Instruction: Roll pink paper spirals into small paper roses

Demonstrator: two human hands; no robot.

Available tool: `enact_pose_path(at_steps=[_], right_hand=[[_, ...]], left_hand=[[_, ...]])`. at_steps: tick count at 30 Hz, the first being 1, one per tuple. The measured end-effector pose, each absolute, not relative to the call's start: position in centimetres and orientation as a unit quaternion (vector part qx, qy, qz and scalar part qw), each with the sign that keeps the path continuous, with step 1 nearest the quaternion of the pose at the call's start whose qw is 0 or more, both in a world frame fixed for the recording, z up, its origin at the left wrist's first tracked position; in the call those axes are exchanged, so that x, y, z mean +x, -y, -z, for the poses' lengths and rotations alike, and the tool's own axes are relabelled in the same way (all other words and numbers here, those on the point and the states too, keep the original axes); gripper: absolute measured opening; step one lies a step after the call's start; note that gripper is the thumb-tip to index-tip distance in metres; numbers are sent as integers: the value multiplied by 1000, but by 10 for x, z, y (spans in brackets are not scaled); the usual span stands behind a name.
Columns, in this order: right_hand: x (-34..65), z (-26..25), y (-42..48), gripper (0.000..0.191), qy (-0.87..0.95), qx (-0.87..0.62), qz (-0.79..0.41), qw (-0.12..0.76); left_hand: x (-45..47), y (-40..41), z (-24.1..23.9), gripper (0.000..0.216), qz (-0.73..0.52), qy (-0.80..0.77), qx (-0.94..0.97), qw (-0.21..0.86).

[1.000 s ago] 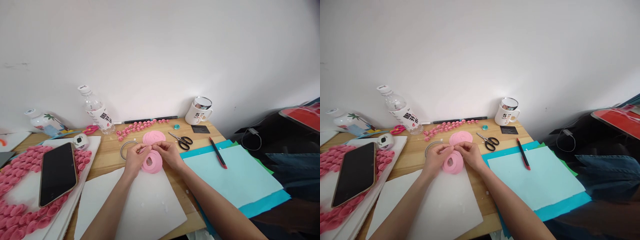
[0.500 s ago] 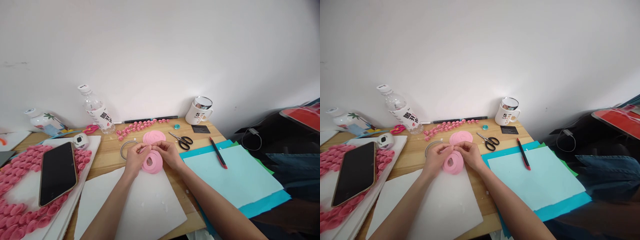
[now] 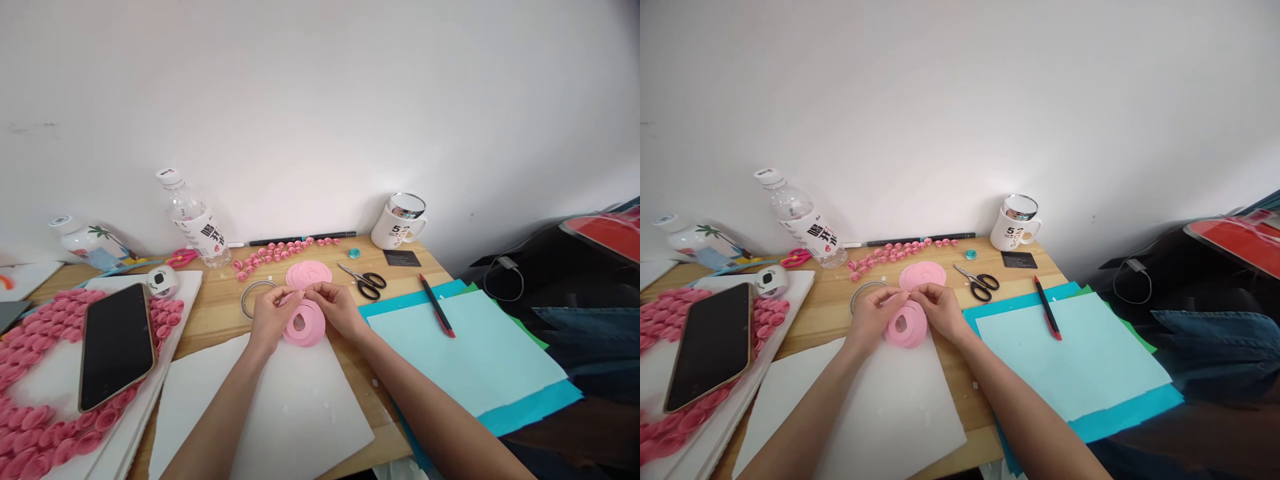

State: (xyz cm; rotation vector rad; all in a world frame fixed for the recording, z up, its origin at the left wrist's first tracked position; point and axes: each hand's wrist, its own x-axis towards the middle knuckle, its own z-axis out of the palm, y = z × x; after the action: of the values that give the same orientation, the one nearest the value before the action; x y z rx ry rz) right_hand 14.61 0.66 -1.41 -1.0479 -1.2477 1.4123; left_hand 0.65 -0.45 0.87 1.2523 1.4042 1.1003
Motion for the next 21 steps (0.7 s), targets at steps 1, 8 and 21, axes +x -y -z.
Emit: enact_pose_path(at_steps=[1, 8, 21], right_hand=[[146, 15, -7, 21, 514, -428, -575, 472], [146, 15, -6, 23, 518, -431, -572, 467], [148, 15, -6, 22, 512, -422, -579, 474]], left_hand=[[7, 5, -9, 22, -448, -573, 507, 463], [7, 4, -12, 21, -450, -578, 491, 471], [7, 5, -12, 19, -450, -576, 488, 477]])
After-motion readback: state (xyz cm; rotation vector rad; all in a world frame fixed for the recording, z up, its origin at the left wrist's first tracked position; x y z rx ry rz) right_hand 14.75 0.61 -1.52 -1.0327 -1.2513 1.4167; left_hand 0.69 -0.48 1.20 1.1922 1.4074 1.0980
